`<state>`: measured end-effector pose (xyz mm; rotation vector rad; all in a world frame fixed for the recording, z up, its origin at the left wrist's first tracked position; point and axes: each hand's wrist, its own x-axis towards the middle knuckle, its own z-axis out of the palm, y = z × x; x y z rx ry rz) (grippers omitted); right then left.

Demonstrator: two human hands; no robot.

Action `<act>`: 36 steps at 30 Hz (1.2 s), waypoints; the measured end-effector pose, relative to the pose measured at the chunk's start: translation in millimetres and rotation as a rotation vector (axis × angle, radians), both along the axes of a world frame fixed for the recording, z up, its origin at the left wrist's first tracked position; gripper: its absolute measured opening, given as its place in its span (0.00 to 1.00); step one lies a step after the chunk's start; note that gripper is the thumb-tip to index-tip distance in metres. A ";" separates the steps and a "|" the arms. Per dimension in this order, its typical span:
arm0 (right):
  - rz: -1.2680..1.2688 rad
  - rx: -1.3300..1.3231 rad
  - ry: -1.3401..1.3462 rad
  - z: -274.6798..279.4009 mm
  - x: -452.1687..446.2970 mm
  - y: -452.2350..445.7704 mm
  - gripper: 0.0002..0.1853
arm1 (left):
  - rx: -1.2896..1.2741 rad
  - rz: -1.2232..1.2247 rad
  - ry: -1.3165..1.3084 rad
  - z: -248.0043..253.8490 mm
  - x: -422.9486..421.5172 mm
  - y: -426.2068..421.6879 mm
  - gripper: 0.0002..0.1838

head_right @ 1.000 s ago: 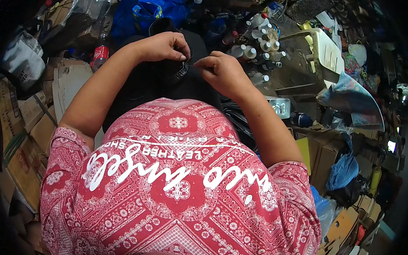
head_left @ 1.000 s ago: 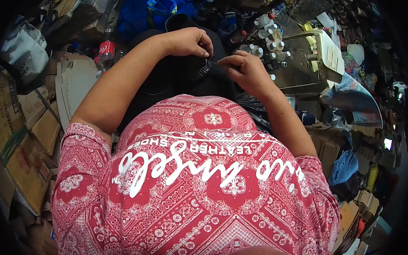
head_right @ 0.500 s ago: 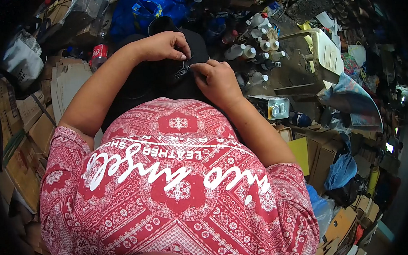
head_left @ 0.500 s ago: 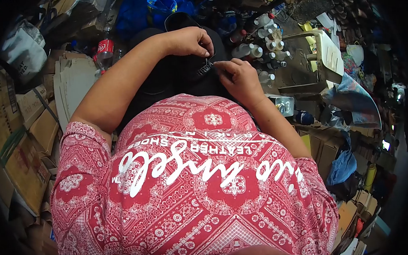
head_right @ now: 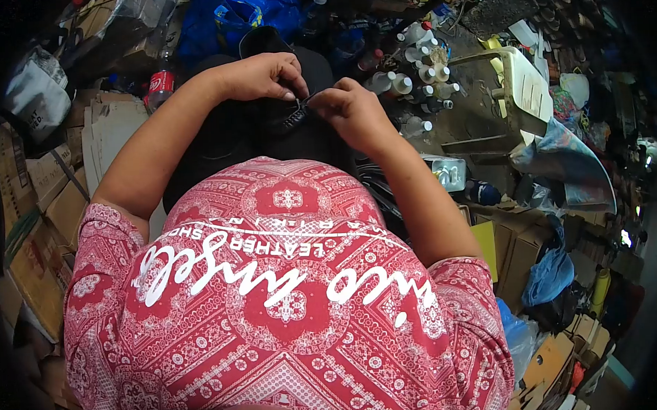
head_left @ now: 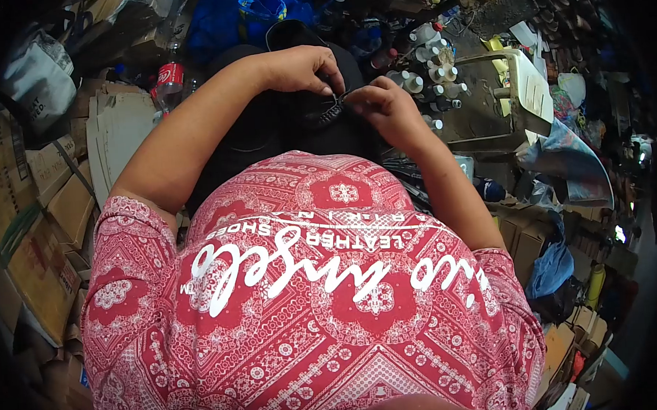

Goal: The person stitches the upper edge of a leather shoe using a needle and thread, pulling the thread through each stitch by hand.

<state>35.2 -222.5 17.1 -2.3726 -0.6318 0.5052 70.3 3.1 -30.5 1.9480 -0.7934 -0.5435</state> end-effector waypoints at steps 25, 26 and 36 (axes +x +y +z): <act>0.107 0.194 -0.175 -16.4 1.1 -5.8 0.08 | -0.057 0.397 -0.423 -8.5 -15.0 12.8 0.14; 0.095 0.183 -0.173 -15.1 -1.5 -7.3 0.10 | -0.034 0.406 -0.342 2.1 -22.6 21.9 0.16; 0.087 0.070 -0.186 -14.7 -16.1 -9.8 0.15 | 0.078 0.510 -0.361 10.7 -99.2 16.8 0.12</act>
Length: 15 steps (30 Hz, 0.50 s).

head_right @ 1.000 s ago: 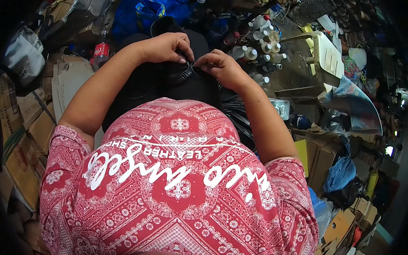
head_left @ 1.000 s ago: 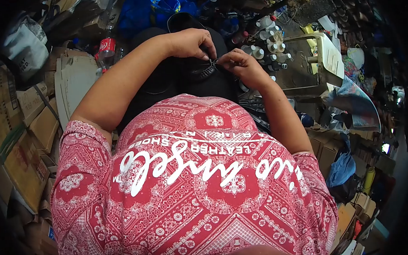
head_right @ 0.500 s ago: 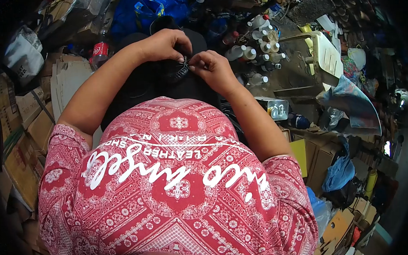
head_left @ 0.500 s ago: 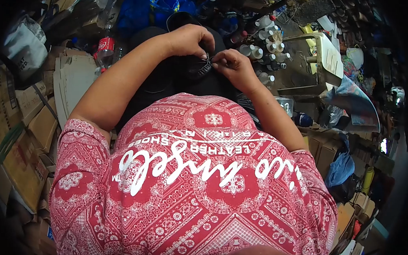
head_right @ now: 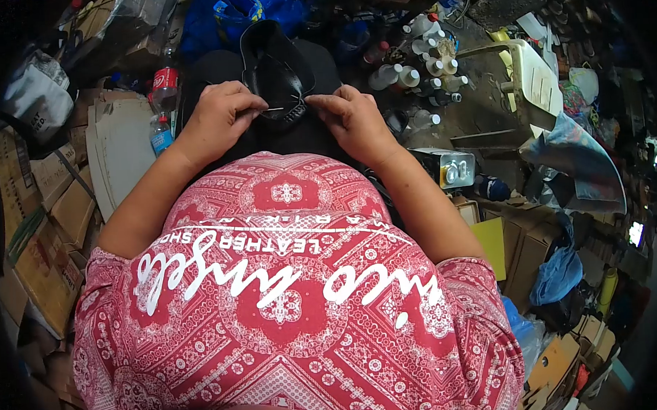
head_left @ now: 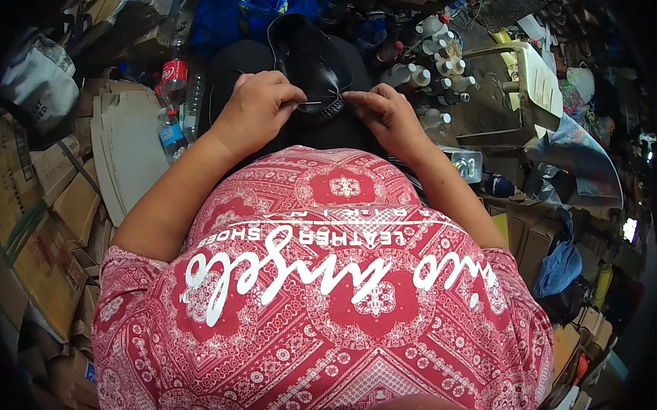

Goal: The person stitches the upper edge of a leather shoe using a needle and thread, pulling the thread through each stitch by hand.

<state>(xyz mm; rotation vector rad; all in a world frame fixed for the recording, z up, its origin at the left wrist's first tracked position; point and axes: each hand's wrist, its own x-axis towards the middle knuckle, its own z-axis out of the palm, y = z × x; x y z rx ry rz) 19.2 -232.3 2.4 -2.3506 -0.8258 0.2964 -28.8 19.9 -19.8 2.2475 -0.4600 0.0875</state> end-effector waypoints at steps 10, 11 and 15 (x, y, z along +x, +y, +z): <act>0.033 0.100 0.359 -11.2 34.9 -8.4 0.16 | -0.041 -0.028 -0.175 -13.4 28.3 -10.4 0.12; 0.043 0.098 0.376 -11.9 37.5 -8.1 0.17 | -0.041 -0.028 -0.175 -15.2 29.1 -10.6 0.12; 0.036 0.099 0.433 -11.4 40.1 -6.9 0.17 | -0.012 -0.020 -0.141 -20.9 30.9 -10.9 0.11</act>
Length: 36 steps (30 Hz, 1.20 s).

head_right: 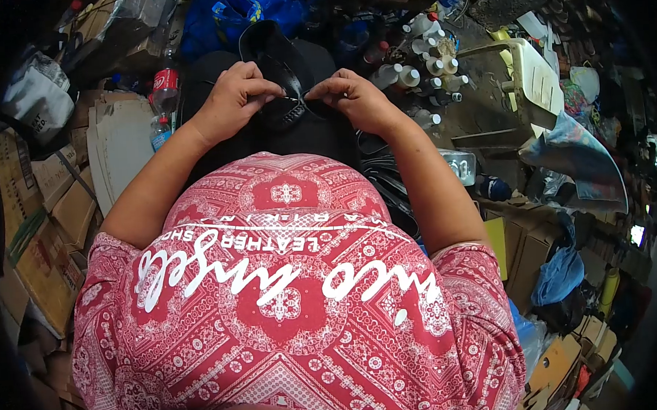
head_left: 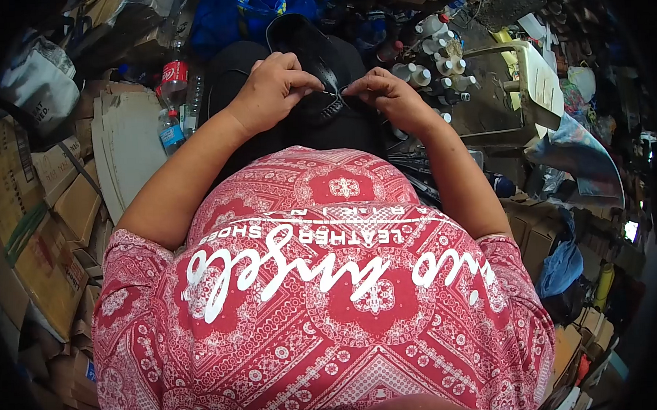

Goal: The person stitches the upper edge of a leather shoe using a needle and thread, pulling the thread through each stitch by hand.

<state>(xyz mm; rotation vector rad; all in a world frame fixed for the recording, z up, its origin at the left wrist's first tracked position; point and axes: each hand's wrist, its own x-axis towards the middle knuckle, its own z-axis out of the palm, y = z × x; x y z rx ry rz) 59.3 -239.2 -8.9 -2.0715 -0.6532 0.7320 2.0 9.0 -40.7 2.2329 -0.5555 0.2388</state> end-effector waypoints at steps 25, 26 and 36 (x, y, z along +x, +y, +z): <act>0.040 0.047 0.112 -6.9 10.8 0.4 0.14 | -0.063 -0.234 0.038 -8.5 30.6 -4.2 0.06; 0.040 0.040 0.107 -6.0 11.0 2.5 0.14 | -0.062 -0.233 0.038 -4.6 33.2 -5.5 0.06; -0.158 0.092 0.074 -8.9 -16.5 -3.9 0.15 | -0.051 0.048 0.110 5.2 -11.2 -8.0 0.11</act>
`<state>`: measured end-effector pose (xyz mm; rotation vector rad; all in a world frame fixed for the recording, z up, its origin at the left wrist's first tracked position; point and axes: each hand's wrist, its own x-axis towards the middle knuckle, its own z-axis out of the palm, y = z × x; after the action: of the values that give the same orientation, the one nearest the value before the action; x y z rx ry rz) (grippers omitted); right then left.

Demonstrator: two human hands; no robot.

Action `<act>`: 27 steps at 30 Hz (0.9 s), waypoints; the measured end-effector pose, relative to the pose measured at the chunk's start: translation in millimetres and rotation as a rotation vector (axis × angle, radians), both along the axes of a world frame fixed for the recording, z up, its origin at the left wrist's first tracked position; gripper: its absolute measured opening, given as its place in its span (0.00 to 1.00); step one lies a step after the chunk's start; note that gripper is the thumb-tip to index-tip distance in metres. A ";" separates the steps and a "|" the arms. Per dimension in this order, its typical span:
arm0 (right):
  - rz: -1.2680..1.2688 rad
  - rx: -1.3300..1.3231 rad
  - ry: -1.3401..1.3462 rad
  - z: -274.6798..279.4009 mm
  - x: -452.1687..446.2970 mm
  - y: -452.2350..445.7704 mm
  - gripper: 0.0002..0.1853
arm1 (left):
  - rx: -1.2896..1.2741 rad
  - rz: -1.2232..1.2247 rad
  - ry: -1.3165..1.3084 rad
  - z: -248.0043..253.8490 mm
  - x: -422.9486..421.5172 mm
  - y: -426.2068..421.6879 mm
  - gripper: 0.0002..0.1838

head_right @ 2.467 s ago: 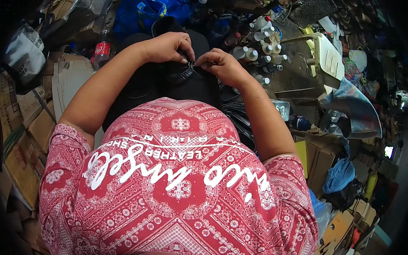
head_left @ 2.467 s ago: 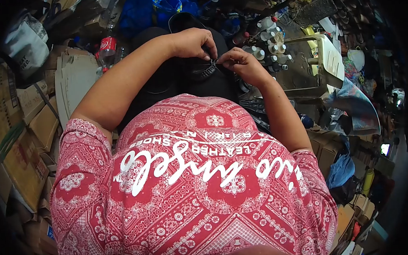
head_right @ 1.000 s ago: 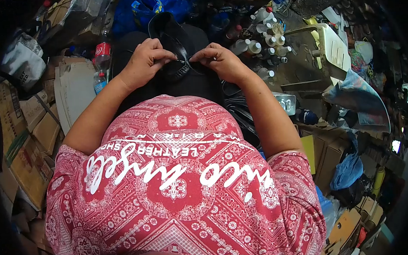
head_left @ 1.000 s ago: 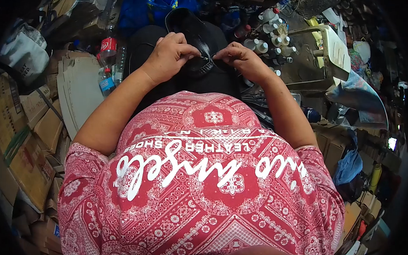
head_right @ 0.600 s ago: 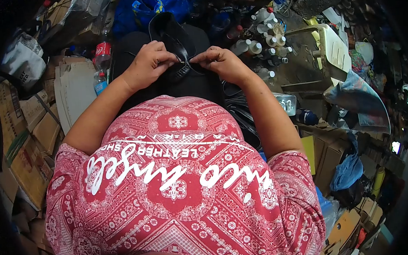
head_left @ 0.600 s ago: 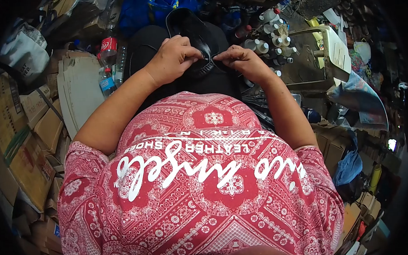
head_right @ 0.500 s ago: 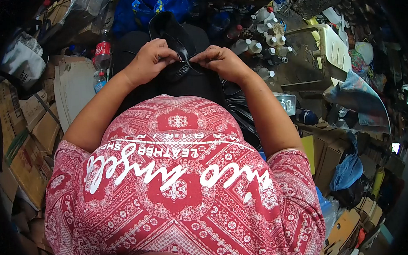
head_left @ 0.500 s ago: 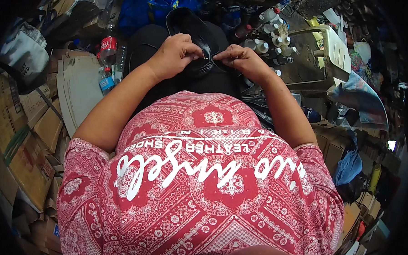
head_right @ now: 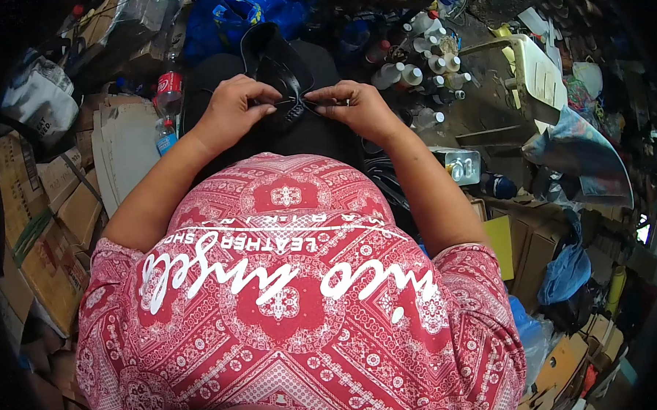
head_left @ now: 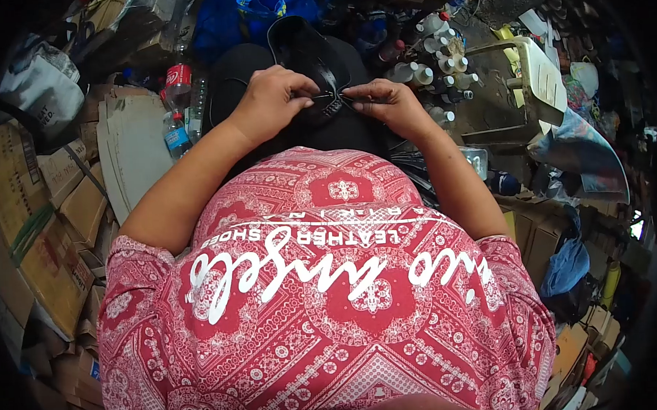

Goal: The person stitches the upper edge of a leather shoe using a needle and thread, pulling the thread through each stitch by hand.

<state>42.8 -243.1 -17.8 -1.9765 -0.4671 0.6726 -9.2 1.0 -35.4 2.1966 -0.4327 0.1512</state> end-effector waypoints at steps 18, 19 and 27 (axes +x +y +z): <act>-0.045 0.135 0.182 -7.2 5.5 5.2 0.13 | -0.086 0.084 0.223 -6.4 8.5 -9.7 0.10; -0.046 0.138 0.176 -7.7 5.5 5.7 0.13 | -0.083 0.082 0.217 -6.8 9.0 -13.7 0.10; 0.036 -0.080 0.027 14.7 3.9 19.1 0.06 | 0.105 -0.013 0.183 13.8 10.1 -21.2 0.08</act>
<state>46.7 -224.0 -3.2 -2.0354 -0.4671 0.7498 0.9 -20.1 -21.7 2.2856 -0.3594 -0.0808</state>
